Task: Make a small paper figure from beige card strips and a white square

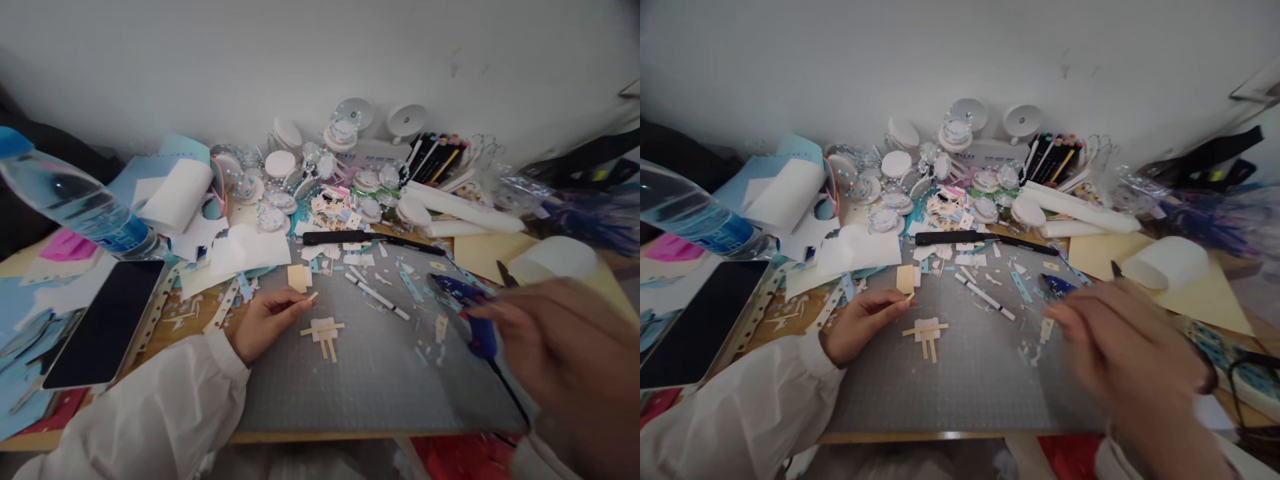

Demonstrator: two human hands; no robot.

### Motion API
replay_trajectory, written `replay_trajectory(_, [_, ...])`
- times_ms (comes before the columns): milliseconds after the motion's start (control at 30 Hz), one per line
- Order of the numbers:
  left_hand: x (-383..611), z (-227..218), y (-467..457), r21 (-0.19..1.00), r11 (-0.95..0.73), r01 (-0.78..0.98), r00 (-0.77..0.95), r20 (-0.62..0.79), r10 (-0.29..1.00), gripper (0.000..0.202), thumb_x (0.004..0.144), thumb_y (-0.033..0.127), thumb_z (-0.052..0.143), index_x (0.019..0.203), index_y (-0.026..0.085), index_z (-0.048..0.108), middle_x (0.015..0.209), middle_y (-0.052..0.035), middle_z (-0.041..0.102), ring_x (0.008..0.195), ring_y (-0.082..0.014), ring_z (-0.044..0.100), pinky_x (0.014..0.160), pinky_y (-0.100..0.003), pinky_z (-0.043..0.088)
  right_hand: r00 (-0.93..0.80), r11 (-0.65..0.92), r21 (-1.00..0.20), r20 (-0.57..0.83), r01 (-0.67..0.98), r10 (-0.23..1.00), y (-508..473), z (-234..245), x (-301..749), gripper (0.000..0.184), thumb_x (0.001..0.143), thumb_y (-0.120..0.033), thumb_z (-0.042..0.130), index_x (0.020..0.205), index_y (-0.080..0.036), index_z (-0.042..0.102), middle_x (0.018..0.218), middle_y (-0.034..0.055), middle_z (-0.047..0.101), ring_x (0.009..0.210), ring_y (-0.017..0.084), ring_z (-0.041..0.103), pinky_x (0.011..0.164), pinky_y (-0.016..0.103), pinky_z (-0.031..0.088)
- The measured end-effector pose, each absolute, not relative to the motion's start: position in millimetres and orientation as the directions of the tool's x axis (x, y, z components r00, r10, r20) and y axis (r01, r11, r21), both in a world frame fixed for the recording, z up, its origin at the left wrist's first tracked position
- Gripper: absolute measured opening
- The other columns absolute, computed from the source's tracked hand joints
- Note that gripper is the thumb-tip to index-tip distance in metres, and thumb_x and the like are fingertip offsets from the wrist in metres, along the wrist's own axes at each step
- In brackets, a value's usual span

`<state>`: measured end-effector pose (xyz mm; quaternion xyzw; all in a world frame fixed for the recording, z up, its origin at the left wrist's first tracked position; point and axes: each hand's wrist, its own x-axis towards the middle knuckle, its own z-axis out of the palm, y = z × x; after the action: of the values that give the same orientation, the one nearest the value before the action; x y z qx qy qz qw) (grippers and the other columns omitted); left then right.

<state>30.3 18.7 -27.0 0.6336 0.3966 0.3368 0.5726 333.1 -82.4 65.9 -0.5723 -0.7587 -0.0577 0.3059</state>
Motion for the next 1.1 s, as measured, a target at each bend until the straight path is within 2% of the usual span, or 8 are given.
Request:
replay_trajectory(100, [30.7, -26.9, 18.3, 0.99, -0.055, 0.129, 0.457, -0.01, 0.889, 0.021, 0.083, 0.033, 0.063, 0.079, 0.015, 0.074, 0.075, -0.0035, 0.066, 0.067, -0.0122, 0.054, 0.063, -0.023, 0.041, -0.297, 0.486, -0.388, 0.453, 0.783, 0.84, -45.7, 46.5, 288.1, 0.03, 0.092, -0.012, 0.041, 0.116, -0.025, 0.052, 0.096, 0.0069, 0.06, 0.088, 0.021, 0.057, 0.074, 0.037, 0.046])
replay_trajectory(233, [32.3, -26.7, 16.9, 0.988, -0.11, 0.111, 0.479, 0.044, 0.877, 0.021, 0.084, 0.032, 0.063, 0.078, 0.015, 0.073, 0.068, -0.0022, 0.062, 0.063, -0.0114, 0.053, 0.06, -0.022, 0.041, -0.339, 0.403, -0.758, 0.253, 0.512, 0.906, -20.1, 11.7, 242.9, 0.018, 0.091, -0.022, 0.051, 0.108, -0.022, 0.056, 0.093, 0.0041, 0.06, 0.081, 0.015, 0.059, 0.072, 0.029, 0.05])
replay_trajectory(333, [33.6, -25.8, 15.4, 0.984, -0.152, 0.094, 0.517, 0.082, 0.852, 0.021, 0.084, 0.031, 0.063, 0.075, 0.014, 0.072, 0.066, -0.0028, 0.061, 0.062, -0.0116, 0.054, 0.058, -0.022, 0.042, -0.315, 0.334, -0.87, 0.223, 0.363, 0.923, -14.6, -7.1, 226.4, 0.009, 0.089, -0.027, 0.055, 0.092, -0.021, 0.06, 0.084, 0.002, 0.06, 0.077, 0.014, 0.059, 0.068, 0.027, 0.049])
replay_trajectory(500, [30.7, -25.3, 12.5, 0.926, -0.29, 0.241, 0.528, 0.126, 0.84, 0.02, 0.084, 0.031, 0.063, 0.087, 0.013, 0.073, 0.081, -0.0074, 0.065, 0.073, -0.0158, 0.06, 0.066, -0.027, 0.047, -0.174, 0.204, -0.954, 0.167, 0.219, 0.97, -11.5, -17.2, 231.5, 0.012, 0.088, -0.03, 0.056, 0.082, -0.021, 0.059, 0.078, 0.0004, 0.058, 0.074, 0.013, 0.057, 0.067, 0.026, 0.048])
replay_trajectory(633, [26.2, -29.5, 7.6, 0.705, -0.565, 0.429, 0.609, 0.237, 0.757, 0.029, 0.08, 0.034, 0.068, 0.102, 0.015, 0.069, 0.096, -0.0105, 0.063, 0.091, -0.0232, 0.058, 0.08, -0.037, 0.045, -0.083, 0.045, -0.994, 0.037, 0.099, 0.996, -9.0, -22.0, 243.7, 0.015, 0.087, -0.035, 0.058, 0.082, -0.021, 0.056, 0.075, -0.0008, 0.057, 0.069, 0.012, 0.056, 0.067, 0.025, 0.048])
replay_trajectory(767, [26.0, -32.9, 3.4, 0.585, -0.641, 0.496, 0.679, 0.198, 0.707, 0.019, 0.086, 0.029, 0.062, 0.101, 0.019, 0.066, 0.098, -0.0082, 0.063, 0.092, -0.0242, 0.055, 0.079, -0.039, 0.043, -0.12, -0.065, -0.997, -0.069, 0.035, 0.99, -10.5, -25.4, 243.1, 0.017, 0.083, -0.036, 0.062, 0.082, -0.021, 0.054, 0.083, 0.0007, 0.059, 0.076, 0.012, 0.058, 0.073, 0.027, 0.049])
replay_trajectory(933, [28.4, -30.6, 2.0, 0.713, -0.556, 0.428, 0.674, 0.158, 0.722, 0.01, 0.085, 0.022, 0.062, 0.095, 0.018, 0.062, 0.097, -0.0062, 0.064, 0.093, -0.0216, 0.055, 0.081, -0.037, 0.043, -0.23, -0.097, -0.995, -0.09, -0.017, 0.969, -18.7, -24.9, 234.5, 0.016, 0.083, -0.034, 0.062, 0.079, -0.021, 0.053, 0.09, 0.0022, 0.057, 0.084, 0.013, 0.058, 0.075, 0.027, 0.049])
replay_trajectory(1100, [30.4, -26.0, -2.1, 0.952, -0.143, 0.269, 0.601, -0.05, 0.798, 0.01, 0.083, 0.022, 0.064, 0.091, 0.017, 0.06, 0.083, -0.0014, 0.062, 0.072, -0.0117, 0.057, 0.065, -0.024, 0.045, -0.305, -0.143, -0.984, -0.105, -0.104, 0.947, -26.0, -20.4, 230.0, 0.013, 0.085, -0.03, 0.061, 0.078, -0.022, 0.053, 0.091, 0.0015, 0.057, 0.086, 0.012, 0.058, 0.076, 0.026, 0.049])
